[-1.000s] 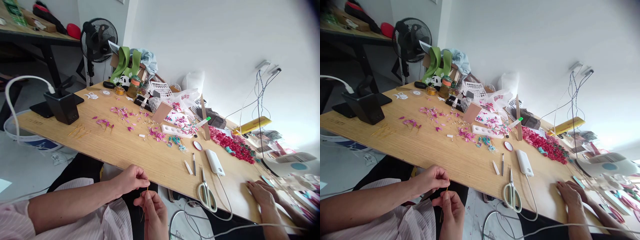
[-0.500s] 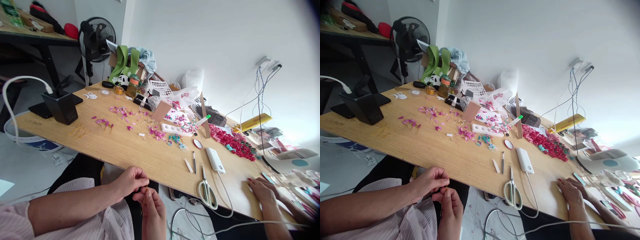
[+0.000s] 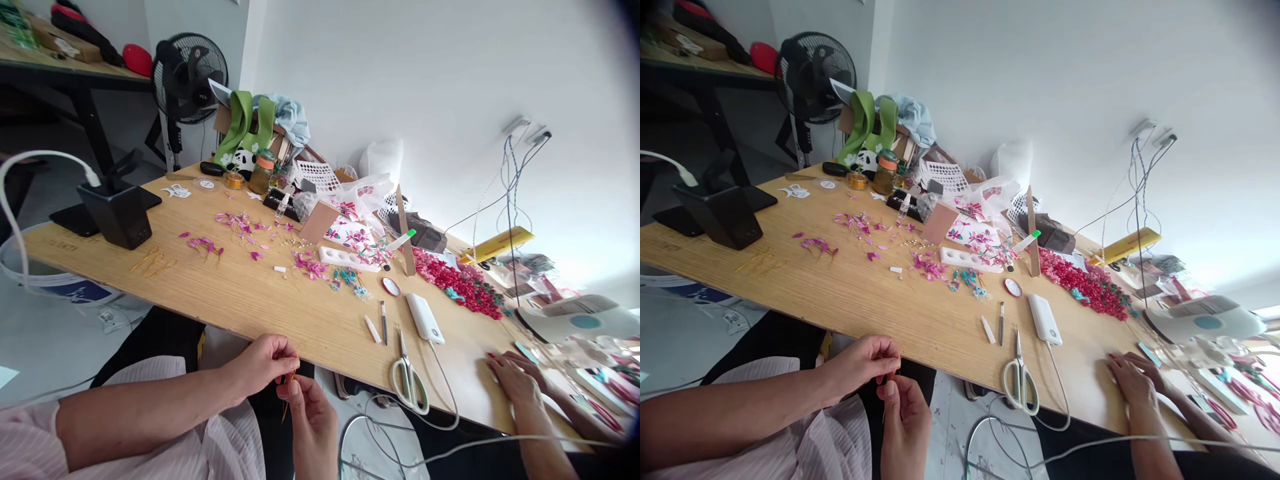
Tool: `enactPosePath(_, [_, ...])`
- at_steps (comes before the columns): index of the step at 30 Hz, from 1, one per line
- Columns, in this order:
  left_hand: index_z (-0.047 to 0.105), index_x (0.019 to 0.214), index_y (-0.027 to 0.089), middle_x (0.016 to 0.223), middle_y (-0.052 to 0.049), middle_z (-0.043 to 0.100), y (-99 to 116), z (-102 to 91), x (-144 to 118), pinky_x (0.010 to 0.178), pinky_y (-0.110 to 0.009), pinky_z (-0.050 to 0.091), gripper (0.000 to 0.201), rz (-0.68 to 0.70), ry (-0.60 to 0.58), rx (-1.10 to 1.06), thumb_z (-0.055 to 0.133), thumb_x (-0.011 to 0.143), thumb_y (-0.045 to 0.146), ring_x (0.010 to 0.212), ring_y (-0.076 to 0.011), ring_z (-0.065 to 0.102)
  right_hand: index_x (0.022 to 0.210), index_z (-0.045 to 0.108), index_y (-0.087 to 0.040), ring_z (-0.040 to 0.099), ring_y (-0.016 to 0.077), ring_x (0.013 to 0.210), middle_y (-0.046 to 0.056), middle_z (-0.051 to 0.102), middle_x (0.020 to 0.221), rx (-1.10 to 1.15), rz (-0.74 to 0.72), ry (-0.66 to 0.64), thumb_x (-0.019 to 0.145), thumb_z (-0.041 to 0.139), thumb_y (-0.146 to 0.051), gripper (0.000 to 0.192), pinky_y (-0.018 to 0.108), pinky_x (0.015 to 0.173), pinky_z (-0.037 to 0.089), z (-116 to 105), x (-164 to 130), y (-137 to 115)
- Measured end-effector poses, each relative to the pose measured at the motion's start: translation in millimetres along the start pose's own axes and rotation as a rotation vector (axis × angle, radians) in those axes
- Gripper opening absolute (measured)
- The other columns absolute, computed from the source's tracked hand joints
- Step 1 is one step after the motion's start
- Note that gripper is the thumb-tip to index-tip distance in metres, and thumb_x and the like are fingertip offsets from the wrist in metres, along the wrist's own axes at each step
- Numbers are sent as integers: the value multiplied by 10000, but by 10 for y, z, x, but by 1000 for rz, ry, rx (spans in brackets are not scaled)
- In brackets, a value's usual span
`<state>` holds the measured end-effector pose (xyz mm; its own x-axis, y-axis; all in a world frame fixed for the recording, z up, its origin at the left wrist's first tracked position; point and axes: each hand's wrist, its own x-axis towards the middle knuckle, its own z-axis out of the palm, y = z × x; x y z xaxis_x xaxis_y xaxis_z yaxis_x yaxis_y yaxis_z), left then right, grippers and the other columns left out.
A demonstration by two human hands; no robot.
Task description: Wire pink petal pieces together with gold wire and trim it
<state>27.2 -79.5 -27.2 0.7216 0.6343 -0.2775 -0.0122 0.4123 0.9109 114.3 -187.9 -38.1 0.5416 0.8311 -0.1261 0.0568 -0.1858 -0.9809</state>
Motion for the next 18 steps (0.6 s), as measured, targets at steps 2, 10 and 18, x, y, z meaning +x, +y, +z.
enactPosePath(2, [502, 672, 168, 554, 48, 500, -19, 10, 1, 497, -236, 356, 235, -12, -23, -39, 614, 684, 374, 481, -95, 460, 782, 672, -185, 620, 167, 700, 29, 684, 722, -40, -28, 17, 830, 591, -524, 352, 247, 660, 463, 57, -8, -29])
enactPosePath(10, [508, 658, 161, 591, 49, 461, -29, 48, -27, 515, -221, 326, 197, 58, 115, 19, 590, 680, 339, 552, -91, 419, 777, 646, -213, 569, 157, 670, 16, 637, 714, -399, -302, 199, 901, 502, -430, 288, 254, 631, 408, 132, -23, 80])
enactPosePath(18, [511, 652, 158, 533, 36, 505, -17, 1, -28, 503, -226, 322, 272, 66, -91, -116, 616, 767, 380, 460, -81, 431, 755, 654, -190, 582, 157, 698, 23, 655, 700, 236, 60, -38, 862, 561, -505, 346, 267, 700, 462, 87, 22, -28])
